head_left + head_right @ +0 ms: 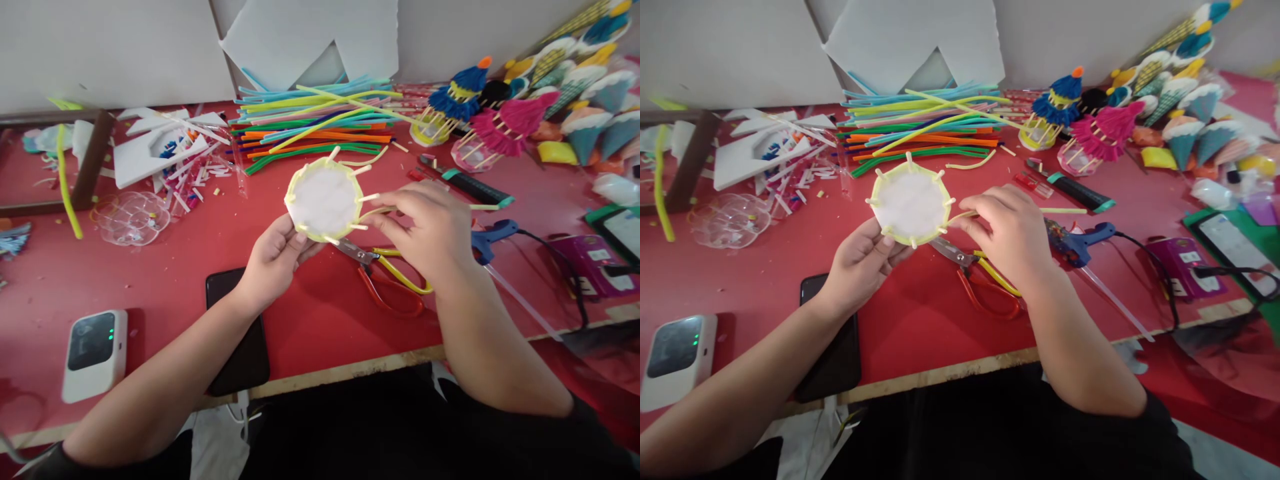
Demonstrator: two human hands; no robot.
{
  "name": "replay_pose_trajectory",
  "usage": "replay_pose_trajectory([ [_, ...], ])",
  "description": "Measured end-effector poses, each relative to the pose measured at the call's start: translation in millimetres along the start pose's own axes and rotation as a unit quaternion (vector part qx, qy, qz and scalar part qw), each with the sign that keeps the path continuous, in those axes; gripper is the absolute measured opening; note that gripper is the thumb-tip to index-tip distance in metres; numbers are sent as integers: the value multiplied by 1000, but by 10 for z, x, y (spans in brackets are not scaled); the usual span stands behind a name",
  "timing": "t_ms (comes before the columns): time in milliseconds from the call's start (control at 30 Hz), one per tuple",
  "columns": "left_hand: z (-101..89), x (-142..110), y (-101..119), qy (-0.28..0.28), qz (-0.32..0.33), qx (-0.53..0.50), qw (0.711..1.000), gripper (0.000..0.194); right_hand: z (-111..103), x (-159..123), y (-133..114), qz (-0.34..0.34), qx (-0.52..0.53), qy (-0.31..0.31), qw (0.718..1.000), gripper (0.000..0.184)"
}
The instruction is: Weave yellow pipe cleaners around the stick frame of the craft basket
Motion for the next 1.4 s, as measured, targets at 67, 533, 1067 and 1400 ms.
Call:
replay_pose_trajectory([
  [67,16,-8,3,-4,-5,14,1000,23,-19,5,19,-14,11,-9,1000,6],
  [533,42,38,-27,-72,-55,-23,996,14,-129,66,79,-69,56,3,996,12],
  [1067,-1,74,-64,-4,-194,-77,978,33,-68,27,24,-79,92,7,993,15],
  [1400,-118,154,19,26,-29,-42,998,19,279,-121,-300,-81,164,-69,981,15],
])
Point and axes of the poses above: each hand's wrist, its own x-axis towards the middle knuckle, its own z-axis out of the palm, y = z × x, the point moved 7 cm from there along x, towards the middle knuckle, and after that the axes turned 4 degrees about x, right-handed, at the moved point
